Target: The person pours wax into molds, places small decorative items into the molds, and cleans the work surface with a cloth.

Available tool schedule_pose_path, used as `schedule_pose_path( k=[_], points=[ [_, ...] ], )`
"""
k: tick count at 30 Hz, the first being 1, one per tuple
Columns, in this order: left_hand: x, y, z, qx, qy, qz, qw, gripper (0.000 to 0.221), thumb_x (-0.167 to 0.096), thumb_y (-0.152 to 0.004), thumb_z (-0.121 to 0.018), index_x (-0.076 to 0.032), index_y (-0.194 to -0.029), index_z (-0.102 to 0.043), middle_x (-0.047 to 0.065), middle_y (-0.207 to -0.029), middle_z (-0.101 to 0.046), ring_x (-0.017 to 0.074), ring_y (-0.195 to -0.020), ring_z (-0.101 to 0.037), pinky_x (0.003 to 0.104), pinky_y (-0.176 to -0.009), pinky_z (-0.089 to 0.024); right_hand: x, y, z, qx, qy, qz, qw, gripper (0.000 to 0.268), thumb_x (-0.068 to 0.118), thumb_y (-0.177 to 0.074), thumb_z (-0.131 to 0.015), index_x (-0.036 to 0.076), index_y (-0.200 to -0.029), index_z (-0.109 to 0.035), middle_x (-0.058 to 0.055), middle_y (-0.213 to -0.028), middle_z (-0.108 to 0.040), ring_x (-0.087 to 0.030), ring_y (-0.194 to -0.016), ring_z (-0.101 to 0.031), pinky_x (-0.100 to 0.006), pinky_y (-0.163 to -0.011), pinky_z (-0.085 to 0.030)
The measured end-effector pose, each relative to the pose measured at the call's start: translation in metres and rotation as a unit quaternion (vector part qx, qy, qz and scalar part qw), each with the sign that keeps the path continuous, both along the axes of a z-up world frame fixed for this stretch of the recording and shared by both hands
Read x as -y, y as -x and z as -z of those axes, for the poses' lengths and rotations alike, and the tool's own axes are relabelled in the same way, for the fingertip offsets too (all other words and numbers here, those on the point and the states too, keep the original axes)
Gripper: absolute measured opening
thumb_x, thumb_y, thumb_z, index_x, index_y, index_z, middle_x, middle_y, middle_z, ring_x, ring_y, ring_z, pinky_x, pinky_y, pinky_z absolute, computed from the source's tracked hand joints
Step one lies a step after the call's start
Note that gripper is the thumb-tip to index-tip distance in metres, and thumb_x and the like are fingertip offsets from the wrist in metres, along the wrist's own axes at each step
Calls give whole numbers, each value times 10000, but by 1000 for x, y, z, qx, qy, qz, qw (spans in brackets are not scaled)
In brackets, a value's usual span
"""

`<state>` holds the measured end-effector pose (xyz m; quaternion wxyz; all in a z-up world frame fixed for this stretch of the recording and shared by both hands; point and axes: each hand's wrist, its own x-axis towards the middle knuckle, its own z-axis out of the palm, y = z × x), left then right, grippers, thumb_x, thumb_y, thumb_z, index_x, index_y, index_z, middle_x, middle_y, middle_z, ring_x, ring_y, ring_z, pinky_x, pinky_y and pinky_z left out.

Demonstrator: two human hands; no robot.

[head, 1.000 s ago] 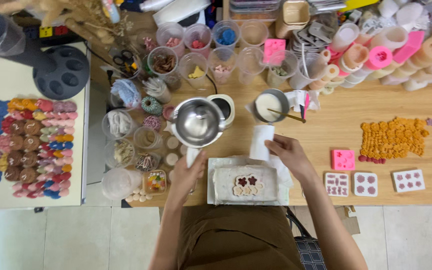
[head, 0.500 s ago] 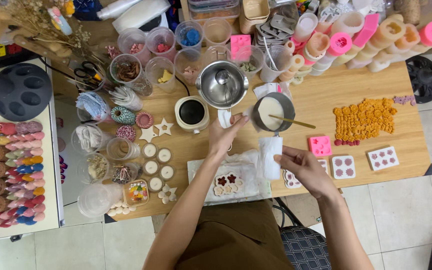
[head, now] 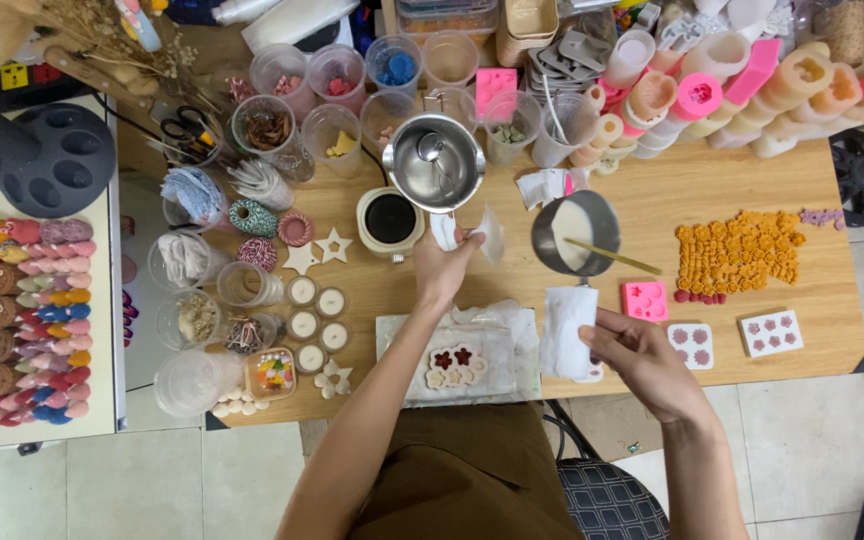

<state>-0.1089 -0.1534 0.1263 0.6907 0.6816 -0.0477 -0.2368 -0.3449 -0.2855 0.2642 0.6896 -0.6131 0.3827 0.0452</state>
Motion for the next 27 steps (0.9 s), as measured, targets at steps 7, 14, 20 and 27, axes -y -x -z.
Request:
schedule_pose_path(
  k=[7, 14, 20, 27],
  points=[
    [23, -6, 18, 44, -68, -23, 996, 283, -124, -810, -852, 10, -868, -609, 47, -831, -740, 112, -775, -674, 282, -722, -549, 24, 30, 26, -8, 26, -12, 1000, 420, 230, -969, -719, -66, -1268, -722, -75, -957, -709, -107, -854, -553, -292, -780, -462],
    [65, -22, 47, 97, -85, -85, 988, 231, -131, -803, -849, -19, -922, -684, 24, -800, -710, 109, -730, -639, 285, -716, -533, 23, 31, 22, -3, -24, 38, 999, 499, 245, -873, -710, -39, -1283, -683, -48, -1093, -784, -82, -972, -679, -261, -930, -528],
    [38, -32, 34, 117, -65, -106, 985, 236, -83, -808, -833, -3, -961, -673, 60, -911, -740, 97, -853, -672, 266, -774, -544, 34, 14, 46, -125, 79, -60, 987, 457, 224, -1010, -713, 9, -1412, -692, -292, -1063, -703, -251, -877, -609, -550, -806, -478],
    [-17, -24, -39, 67, -29, -77, 994, 143, -52, -882, -764, 5, -928, -641, 119, -1076, -799, 96, -931, -699, 243, -832, -553, 67, -53, 168, 2, -3, -70, 998, 446, 221, -939, -679, -67, -1280, -672, -106, -1138, -763, -135, -1019, -705, -283, -941, -561]
  ],
)
